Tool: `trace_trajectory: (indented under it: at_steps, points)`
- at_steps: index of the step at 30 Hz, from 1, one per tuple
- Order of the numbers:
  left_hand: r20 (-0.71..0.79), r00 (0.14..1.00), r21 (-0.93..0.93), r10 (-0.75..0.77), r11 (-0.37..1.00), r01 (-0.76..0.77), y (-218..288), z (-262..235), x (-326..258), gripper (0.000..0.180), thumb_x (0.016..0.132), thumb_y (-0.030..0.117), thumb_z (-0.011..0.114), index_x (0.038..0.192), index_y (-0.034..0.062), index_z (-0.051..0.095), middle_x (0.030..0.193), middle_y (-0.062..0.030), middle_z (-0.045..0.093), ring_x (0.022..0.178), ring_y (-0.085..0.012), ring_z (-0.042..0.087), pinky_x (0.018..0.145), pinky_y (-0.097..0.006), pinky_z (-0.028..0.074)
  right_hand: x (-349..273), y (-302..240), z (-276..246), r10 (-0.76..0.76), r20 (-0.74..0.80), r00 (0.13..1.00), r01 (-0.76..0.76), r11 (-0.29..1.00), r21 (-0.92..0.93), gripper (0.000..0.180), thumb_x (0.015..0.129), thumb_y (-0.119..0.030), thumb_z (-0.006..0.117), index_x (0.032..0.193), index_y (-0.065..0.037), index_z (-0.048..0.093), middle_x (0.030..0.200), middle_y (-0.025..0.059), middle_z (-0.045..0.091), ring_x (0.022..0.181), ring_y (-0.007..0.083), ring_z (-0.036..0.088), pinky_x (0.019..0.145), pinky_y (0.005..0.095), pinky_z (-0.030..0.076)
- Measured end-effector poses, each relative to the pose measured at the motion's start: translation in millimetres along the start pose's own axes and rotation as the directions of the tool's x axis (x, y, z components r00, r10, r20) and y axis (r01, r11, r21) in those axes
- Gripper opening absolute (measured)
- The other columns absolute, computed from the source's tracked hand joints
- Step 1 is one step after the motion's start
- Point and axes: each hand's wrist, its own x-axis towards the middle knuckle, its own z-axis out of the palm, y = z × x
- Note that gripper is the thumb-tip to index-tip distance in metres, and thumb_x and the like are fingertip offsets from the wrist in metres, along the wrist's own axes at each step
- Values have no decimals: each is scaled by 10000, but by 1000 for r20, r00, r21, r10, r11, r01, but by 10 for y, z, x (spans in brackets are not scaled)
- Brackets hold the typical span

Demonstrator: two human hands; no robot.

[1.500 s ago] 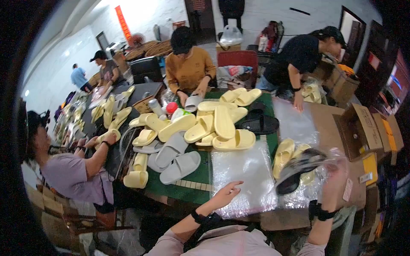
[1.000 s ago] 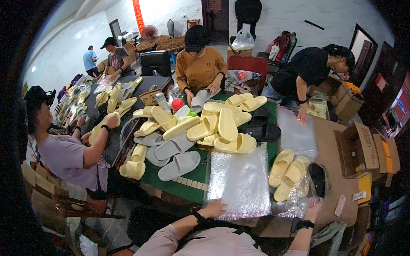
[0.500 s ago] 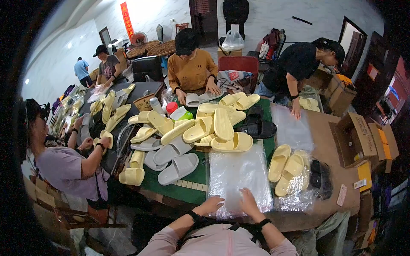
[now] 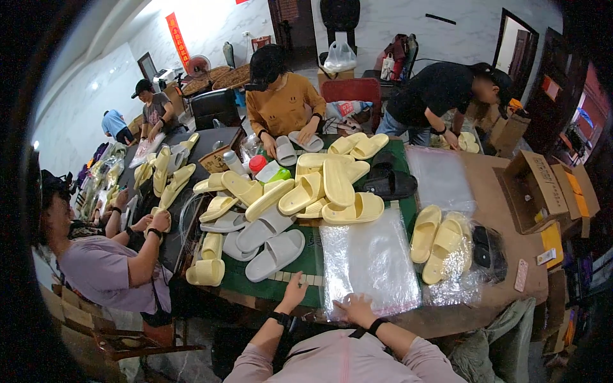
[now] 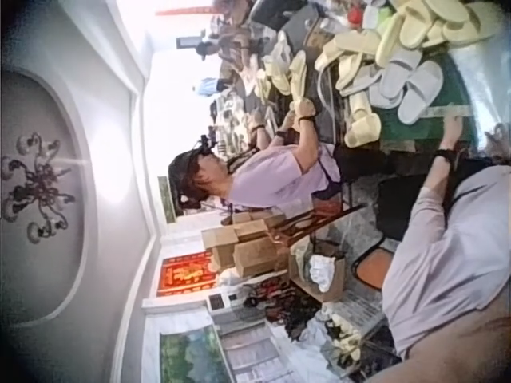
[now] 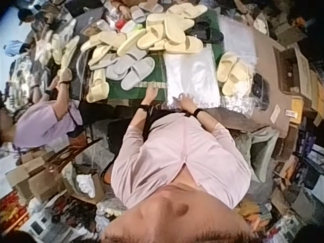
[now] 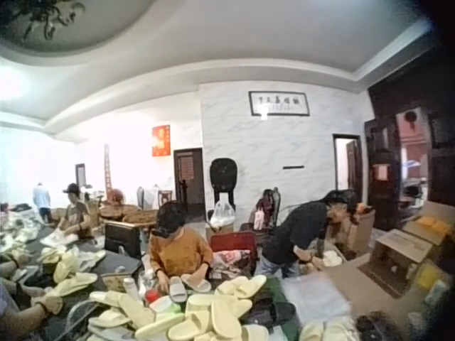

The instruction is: The recorder is packing yellow plastic slides into clear bags and then placing the bagged shoes into a larger collection bag.

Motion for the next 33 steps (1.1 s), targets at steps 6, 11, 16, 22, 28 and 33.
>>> trace_trajectory:
  at_steps: [6, 11, 16, 22, 28, 33]
  points:
    - [-191, 981, 9, -15, 1000, 17, -274, -153, 165, 593, 786, 109, 596, 1297, -35, 331, 1272, -273, 404, 1206, -405, 364, 1015, -433, 297, 118, -57, 107, 40, 45, 998, -42, 998, 52, 637, 785, -544, 555, 1353, -421, 293, 1355, 197, 298, 1172, 566, 300, 789, 741, 337]
    - [-293, 952, 52, -93, 992, 113, -326, -304, 272, 623, 772, 87, 596, 1300, -51, 297, 1311, -303, 327, 1228, -445, 305, 1035, -468, 249, 168, -22, 197, 22, 39, 999, -23, 999, 43, 619, 791, -533, 553, 1347, -412, 309, 1350, 201, 298, 1158, 578, 295, 809, 711, 354]
    - [-412, 908, 59, -83, 991, 117, -442, -318, 454, 625, 773, 76, 594, 1299, -68, 289, 1328, -302, 316, 1236, -437, 305, 1036, -454, 251, 213, 63, 308, -3, 16, 1000, 2, 997, 73, 614, 788, -504, 569, 1343, -398, 326, 1322, 207, 321, 1139, 583, 297, 852, 662, 365]
    - [-563, 826, -63, 6, 997, -50, -525, -482, 886, 738, 808, 108, 610, 1381, -36, 167, 1301, -295, 375, 1206, -390, 385, 998, -399, 306, 211, 90, 297, -45, -68, 997, 51, 994, 95, 631, 773, -526, 575, 1342, -402, 331, 1261, 231, 382, 1151, 541, 312, 932, 656, 286]
    - [-315, 889, -720, -334, 694, 5, -249, -652, 1115, 851, 811, 23, 597, 1435, 80, 22, 1342, -291, 330, 1221, -290, 392, 976, -344, 335, 140, 15, 164, -4, 8, 1000, 2, 988, 153, 681, 743, -318, 668, 1338, -403, 348, 1319, 166, 307, 1176, 485, 302, 883, 655, 355]
    - [-298, 891, -610, -343, 786, 99, -426, -663, 1399, 633, 856, 49, 521, 1408, 52, 213, 1441, -167, 246, 1282, -270, 319, 1025, -337, 273, 176, 52, 250, -38, 5, 999, 37, 992, 124, 706, 744, -320, 673, 1347, -413, 319, 1326, 168, 294, 1186, 492, 282, 883, 660, 352]
